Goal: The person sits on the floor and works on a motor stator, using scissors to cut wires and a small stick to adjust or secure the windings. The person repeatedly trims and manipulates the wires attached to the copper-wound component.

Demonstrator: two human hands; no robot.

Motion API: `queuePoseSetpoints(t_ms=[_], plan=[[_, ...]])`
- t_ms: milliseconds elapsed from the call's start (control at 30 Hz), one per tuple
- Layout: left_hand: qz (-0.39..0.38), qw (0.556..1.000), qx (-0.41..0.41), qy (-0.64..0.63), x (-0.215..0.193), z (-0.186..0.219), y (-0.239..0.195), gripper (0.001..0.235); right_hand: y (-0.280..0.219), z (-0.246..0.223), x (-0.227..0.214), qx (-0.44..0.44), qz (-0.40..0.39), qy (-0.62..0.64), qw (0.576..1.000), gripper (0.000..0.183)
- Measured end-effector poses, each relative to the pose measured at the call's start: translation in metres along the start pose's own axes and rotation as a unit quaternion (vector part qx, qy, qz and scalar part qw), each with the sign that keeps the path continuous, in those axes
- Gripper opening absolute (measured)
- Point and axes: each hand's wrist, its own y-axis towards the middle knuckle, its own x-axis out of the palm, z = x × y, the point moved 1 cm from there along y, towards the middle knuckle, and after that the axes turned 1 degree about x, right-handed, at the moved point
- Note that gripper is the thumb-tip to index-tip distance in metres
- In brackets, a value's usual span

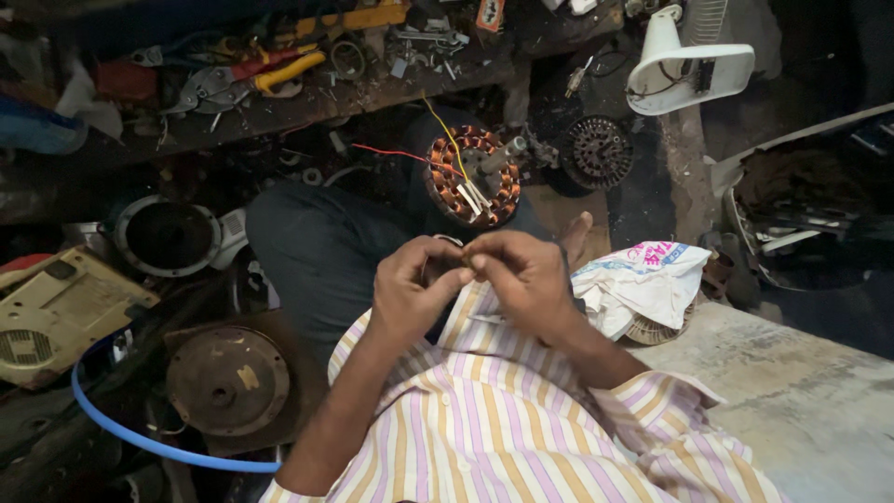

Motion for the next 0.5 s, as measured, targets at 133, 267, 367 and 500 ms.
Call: queuePoseSetpoints(t_ms=[133, 267, 367, 500], plan=[[-0.013, 0.975, 0.194, 0.112, -0.008, 0.028, 0.006, 0.022, 0.015, -0.001, -0.011, 0.039, -0.068, 0.151, 0.985, 0.021], [-0.05, 0.957, 0.235, 0.163, -0.017, 0.04, 0.024, 0.023, 0.024, -0.004, -0.019, 0.052, -0.063, 0.047, 0.995, 0.024], [-0.005, 0.94, 0.272, 0.206, -0.022, 0.039, 0.043, 0.029, 0.035, -0.012, -0.026, -0.08, 0.043, -0.068, 0.994, 0.017], [0.01, 0.923, 0.255, 0.288, -0.025, 0.035, 0.058, 0.025, 0.046, -0.022, -0.029, -0.165, 0.117, -0.196, 0.959, 0.024]])
